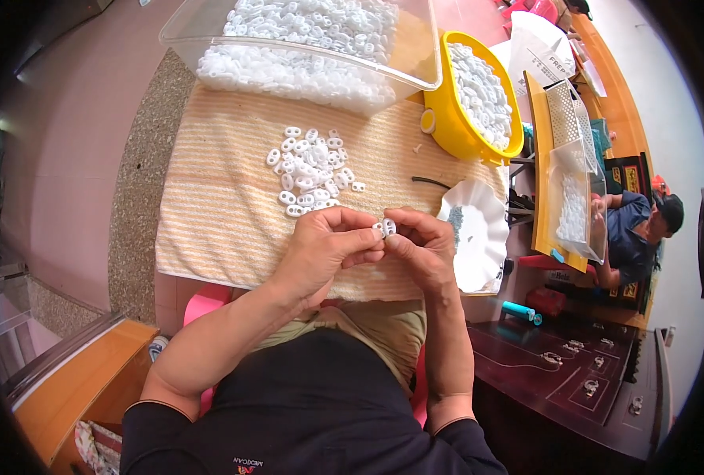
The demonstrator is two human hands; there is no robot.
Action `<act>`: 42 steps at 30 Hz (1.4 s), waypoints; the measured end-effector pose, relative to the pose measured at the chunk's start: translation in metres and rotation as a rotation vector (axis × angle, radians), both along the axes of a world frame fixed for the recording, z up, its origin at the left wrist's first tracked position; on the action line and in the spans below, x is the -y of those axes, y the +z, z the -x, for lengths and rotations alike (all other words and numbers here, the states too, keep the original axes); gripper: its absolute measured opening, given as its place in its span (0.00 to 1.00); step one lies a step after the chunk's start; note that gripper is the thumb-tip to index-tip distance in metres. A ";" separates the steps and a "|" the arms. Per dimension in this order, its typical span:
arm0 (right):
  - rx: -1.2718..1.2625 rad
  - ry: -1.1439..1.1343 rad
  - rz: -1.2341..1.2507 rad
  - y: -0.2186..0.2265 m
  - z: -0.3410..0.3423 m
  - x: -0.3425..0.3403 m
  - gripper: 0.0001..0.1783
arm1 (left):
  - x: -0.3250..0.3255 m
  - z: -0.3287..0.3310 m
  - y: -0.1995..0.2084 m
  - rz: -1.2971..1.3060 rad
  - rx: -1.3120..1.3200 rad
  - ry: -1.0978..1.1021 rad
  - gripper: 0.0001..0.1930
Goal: Assembling small white plastic components by manually inserting metal pins.
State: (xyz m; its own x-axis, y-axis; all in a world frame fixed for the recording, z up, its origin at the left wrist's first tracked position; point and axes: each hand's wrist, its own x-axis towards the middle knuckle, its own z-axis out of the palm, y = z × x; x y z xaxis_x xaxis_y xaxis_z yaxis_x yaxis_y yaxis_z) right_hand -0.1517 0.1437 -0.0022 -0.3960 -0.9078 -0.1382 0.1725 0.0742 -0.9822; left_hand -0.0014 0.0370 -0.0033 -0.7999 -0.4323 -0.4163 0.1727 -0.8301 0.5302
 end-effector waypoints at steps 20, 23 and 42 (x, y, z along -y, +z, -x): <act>0.136 0.057 0.103 -0.003 0.003 -0.004 0.15 | 0.000 0.001 -0.003 0.002 -0.019 -0.068 0.07; 0.176 0.052 0.111 -0.002 0.002 -0.005 0.15 | 0.000 0.000 -0.003 0.005 -0.034 -0.076 0.07; 0.114 0.071 0.139 0.001 0.004 -0.008 0.16 | 0.001 0.000 -0.005 0.005 -0.081 -0.134 0.08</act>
State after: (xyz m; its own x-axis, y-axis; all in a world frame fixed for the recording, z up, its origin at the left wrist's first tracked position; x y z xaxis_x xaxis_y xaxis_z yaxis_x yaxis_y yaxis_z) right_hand -0.1554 0.1521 -0.0016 -0.3189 -0.9465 -0.0498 0.2820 -0.0445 -0.9584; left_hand -0.0012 0.0357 -0.0079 -0.8815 -0.3213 -0.3459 0.1029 -0.8459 0.5234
